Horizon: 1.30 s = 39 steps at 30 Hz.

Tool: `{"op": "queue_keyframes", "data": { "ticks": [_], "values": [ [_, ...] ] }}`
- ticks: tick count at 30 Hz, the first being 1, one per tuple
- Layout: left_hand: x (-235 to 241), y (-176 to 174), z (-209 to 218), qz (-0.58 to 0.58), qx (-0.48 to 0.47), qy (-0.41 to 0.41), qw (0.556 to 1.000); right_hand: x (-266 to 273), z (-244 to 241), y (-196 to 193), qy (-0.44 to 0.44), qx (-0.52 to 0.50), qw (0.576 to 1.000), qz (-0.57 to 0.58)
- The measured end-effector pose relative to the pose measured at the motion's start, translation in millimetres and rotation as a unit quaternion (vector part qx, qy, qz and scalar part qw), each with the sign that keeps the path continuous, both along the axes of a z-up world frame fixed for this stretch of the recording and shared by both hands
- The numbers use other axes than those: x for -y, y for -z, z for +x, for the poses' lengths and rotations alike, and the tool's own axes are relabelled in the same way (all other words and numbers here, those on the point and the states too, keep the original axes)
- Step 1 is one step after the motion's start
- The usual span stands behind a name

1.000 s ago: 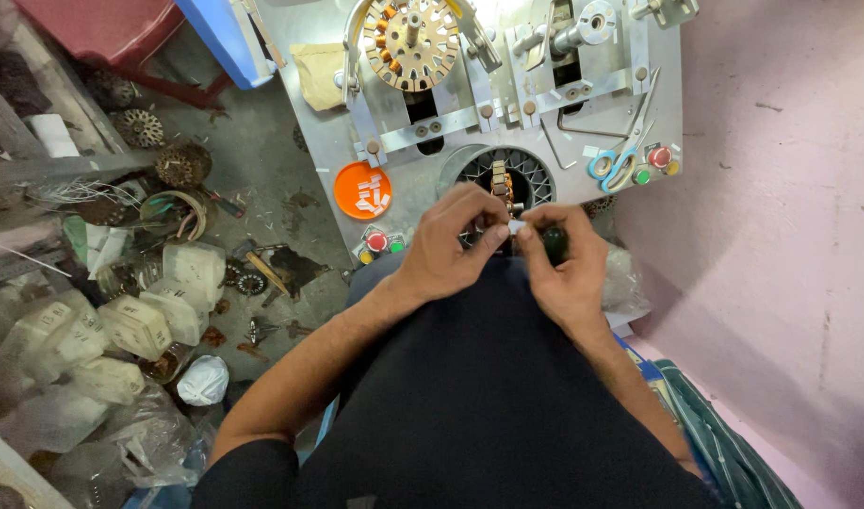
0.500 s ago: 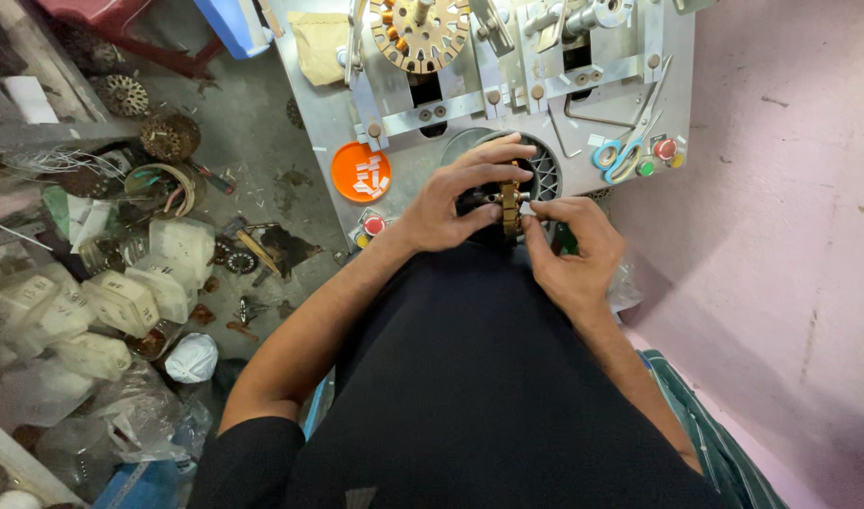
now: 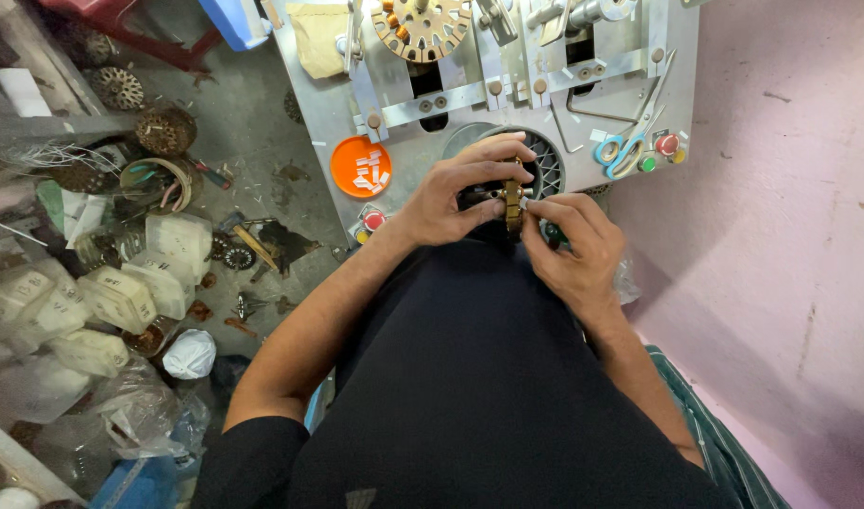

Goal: The person works on a fan stator held in a motor winding machine, using a screwdriver to manipulate copper wires and adjust small components. They press buttons on a control panel and handle a small orange cap while working.

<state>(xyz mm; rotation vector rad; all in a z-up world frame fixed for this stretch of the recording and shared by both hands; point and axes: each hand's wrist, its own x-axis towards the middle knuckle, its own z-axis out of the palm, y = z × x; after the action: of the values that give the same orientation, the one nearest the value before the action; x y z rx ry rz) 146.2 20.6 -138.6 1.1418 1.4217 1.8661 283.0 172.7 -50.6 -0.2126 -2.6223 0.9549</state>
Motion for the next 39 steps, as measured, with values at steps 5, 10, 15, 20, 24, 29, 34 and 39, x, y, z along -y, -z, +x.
{"op": "queue_keyframes", "data": {
  "ticks": [5, 10, 15, 20, 24, 29, 34, 39],
  "values": [
    [0.1, 3.8, 0.5, -0.004, 0.024, 0.009, 1.0, -7.4, -6.5, -1.3, -0.028, 0.03, 0.999, 0.02],
    [-1.6, 6.8, 1.7, -0.005, 0.001, -0.011, 1.0, -9.6, -12.1, -6.6, -0.037, 0.067, 0.997, 0.027],
    [-0.8, 6.9, 0.9, -0.012, 0.002, -0.009, 1.0, -28.2, -26.4, -6.3, -0.031, 0.185, 0.979, -0.079],
    [1.1, 7.2, -5.2, 0.009, 0.023, 0.024, 0.999, -53.8, -31.7, -4.6, -0.086, 0.224, 0.949, -0.204],
    [0.2, 13.0, -5.4, 0.019, 0.047, 0.036, 0.998, -59.0, -34.6, 5.2, -0.081, 0.242, 0.933, -0.254],
    [-0.8, 20.9, -6.2, 0.017, 0.052, 0.043, 0.998, -65.0, -45.7, 15.7, 0.012, 0.357, 0.875, -0.327],
    [0.6, 18.6, -5.7, 0.02, 0.06, 0.035, 0.997, -62.3, -53.8, 18.3, 0.035, 0.374, 0.861, -0.342],
    [0.7, 15.1, -2.3, 0.024, 0.051, 0.001, 0.998, -58.3, -48.8, 17.9, 0.085, 0.383, 0.862, -0.322]
  ]
}}
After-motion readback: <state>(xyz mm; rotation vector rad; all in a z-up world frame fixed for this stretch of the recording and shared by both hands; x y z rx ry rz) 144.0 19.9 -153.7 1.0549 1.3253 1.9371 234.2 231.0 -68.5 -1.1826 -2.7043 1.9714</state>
